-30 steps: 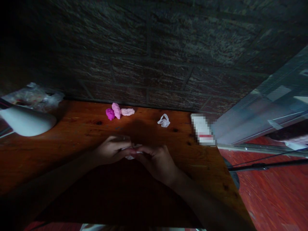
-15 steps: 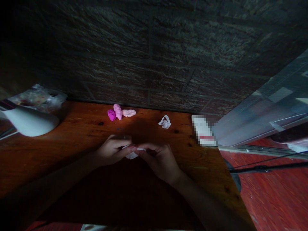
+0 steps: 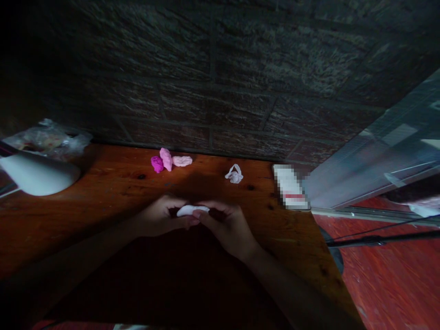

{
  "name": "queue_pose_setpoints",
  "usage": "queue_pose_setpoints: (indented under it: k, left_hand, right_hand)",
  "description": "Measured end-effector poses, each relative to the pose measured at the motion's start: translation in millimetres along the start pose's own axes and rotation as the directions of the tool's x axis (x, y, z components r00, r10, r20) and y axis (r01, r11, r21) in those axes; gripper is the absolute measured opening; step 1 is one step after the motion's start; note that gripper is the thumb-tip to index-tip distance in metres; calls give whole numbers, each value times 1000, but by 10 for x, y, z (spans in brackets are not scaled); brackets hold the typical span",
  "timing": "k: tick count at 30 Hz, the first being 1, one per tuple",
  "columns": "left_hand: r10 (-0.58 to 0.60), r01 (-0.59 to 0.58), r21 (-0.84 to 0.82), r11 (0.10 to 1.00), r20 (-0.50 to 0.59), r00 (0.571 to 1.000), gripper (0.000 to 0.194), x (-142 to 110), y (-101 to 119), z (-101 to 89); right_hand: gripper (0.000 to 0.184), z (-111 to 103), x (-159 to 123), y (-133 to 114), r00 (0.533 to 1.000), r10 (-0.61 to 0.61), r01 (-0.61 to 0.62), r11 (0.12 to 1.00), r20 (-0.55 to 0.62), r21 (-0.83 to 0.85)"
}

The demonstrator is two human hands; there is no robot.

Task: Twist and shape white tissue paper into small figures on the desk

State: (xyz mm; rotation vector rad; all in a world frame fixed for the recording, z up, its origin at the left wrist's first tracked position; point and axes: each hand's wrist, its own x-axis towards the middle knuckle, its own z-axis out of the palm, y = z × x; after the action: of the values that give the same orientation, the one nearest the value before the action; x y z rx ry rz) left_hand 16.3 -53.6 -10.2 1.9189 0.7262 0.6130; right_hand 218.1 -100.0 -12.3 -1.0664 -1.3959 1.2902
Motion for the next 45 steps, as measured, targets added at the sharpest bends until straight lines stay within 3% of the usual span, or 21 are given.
queue_pose_setpoints:
  k: [5,9,15,22,28,39,45]
  left_hand:
    - [2,-2,2,1000,5,1000,20,3,12,1]
    - [-6,6,-3,1000,22,1000,26,-4,40,-2]
    - [-43,43,32,999,14,999,34,-14,61,-8]
    - [-70,65,-44,997,-121,990,26,14,-22,37]
    - [-31,-3,-156,988,-218,976,23,40,-46,41]
    - [37,-51,-55,997,-235,971,19,-1,28,35]
    - [34,-70,-123,990,-273,961,21,23,-19,42]
  right_hand:
    - [16,17,9,2,999,-24,25,1000,-47,16]
    - [14,29,3,15,997,-42,43,999,-69,14]
    - [23,-16,14,-14,997,-16,17,1000,-78,13]
    - [12,-34,56,-71,995,17,-15,1000,-103,13]
    - [21,-59,72,45,994,16,-16,1000,-107,5]
    - [10,-54,28,-9,985,-125,112,987,-118,-113]
    - [9,-35,43,-3,976,-126,107,988,-177,-113]
